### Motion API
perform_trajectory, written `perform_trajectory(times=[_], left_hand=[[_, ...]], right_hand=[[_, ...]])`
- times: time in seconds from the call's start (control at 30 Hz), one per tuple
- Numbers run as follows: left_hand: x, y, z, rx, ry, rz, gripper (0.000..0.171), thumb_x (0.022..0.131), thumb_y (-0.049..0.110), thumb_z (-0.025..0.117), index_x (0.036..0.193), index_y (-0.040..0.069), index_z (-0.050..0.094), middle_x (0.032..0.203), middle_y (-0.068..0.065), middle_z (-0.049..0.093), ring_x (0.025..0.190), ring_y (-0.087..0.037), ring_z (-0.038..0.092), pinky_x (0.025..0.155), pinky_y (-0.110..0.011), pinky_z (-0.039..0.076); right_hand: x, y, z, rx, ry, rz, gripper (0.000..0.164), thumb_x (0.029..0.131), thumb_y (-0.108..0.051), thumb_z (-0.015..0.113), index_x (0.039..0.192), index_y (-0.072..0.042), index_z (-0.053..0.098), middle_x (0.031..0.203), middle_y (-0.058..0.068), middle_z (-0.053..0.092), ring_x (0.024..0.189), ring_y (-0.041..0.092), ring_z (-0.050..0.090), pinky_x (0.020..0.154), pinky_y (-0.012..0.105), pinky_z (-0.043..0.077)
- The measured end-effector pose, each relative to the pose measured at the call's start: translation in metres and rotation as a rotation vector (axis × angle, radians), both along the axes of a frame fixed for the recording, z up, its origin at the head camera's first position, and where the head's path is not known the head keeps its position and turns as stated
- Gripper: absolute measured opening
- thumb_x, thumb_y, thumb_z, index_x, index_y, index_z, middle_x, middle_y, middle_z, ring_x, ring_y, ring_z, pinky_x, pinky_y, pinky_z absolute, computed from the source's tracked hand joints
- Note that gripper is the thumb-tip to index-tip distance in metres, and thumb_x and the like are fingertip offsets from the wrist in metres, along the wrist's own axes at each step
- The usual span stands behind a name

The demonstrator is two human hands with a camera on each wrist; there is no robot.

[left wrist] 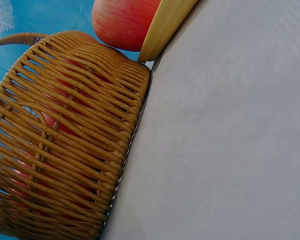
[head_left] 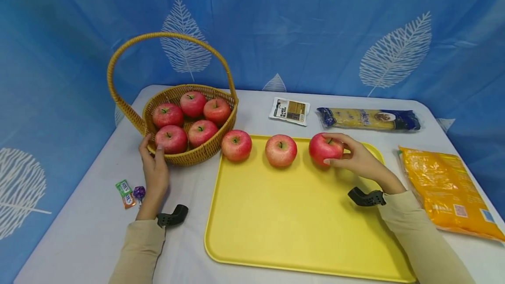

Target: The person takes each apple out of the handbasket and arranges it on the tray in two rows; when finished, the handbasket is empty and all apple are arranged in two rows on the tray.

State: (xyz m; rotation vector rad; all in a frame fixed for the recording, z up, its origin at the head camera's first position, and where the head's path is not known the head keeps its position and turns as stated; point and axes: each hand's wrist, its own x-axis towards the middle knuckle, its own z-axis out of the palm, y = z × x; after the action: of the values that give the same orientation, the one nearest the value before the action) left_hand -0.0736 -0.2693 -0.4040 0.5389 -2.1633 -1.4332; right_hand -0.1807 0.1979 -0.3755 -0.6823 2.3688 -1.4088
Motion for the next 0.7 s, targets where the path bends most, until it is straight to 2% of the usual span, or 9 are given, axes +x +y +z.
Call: perform_trajectory(times=[0.17, 0.4, 0.53, 0.7], left_hand=[[-0.001, 0.000, -0.001, -0.007, 0.000, 0.001, 0.046, 0.098, 0.029, 0.032, 0.141, 0.019, 0.018, 0.151, -0.001, 0.017, 0.140, -0.016, 0.010, 0.115, -0.038, 0.008], [0.000, 0.001, 0.001, -0.006, 0.013, 0.001, 0.046, 0.098, 0.028, 0.032, 0.141, 0.018, 0.019, 0.150, -0.001, 0.018, 0.140, -0.015, 0.011, 0.115, -0.037, 0.008], [0.000, 0.002, 0.001, -0.007, 0.025, 0.002, 0.046, 0.097, 0.030, 0.032, 0.140, 0.018, 0.020, 0.150, -0.001, 0.019, 0.140, -0.014, 0.012, 0.115, -0.037, 0.008], [0.000, 0.002, 0.000, -0.015, 0.014, 0.002, 0.046, 0.098, 0.030, 0.031, 0.141, 0.018, 0.019, 0.150, -0.001, 0.018, 0.140, -0.014, 0.011, 0.115, -0.039, 0.008]], right_hand=[[0.009, 0.003, -0.012, 0.018, 0.027, -0.008, 0.063, 0.078, -0.015, 0.070, 0.134, -0.011, 0.041, 0.138, 0.013, 0.035, 0.105, -0.002, 0.045, 0.079, 0.015, 0.048], [0.013, -0.001, -0.016, 0.059, 0.148, -0.035, 0.061, 0.078, -0.016, 0.070, 0.133, -0.014, 0.044, 0.135, 0.010, 0.038, 0.109, -0.001, 0.040, 0.081, 0.009, 0.043], [0.015, -0.001, -0.018, 0.089, 0.180, -0.039, 0.063, 0.079, -0.018, 0.069, 0.135, -0.018, 0.041, 0.136, 0.009, 0.038, 0.113, 0.011, 0.040, 0.083, 0.007, 0.039], [0.016, 0.002, -0.024, 0.103, 0.199, -0.019, 0.074, 0.080, -0.017, 0.068, 0.142, -0.016, 0.027, 0.139, 0.012, 0.031, 0.119, 0.027, 0.039, 0.087, 0.002, 0.032]])
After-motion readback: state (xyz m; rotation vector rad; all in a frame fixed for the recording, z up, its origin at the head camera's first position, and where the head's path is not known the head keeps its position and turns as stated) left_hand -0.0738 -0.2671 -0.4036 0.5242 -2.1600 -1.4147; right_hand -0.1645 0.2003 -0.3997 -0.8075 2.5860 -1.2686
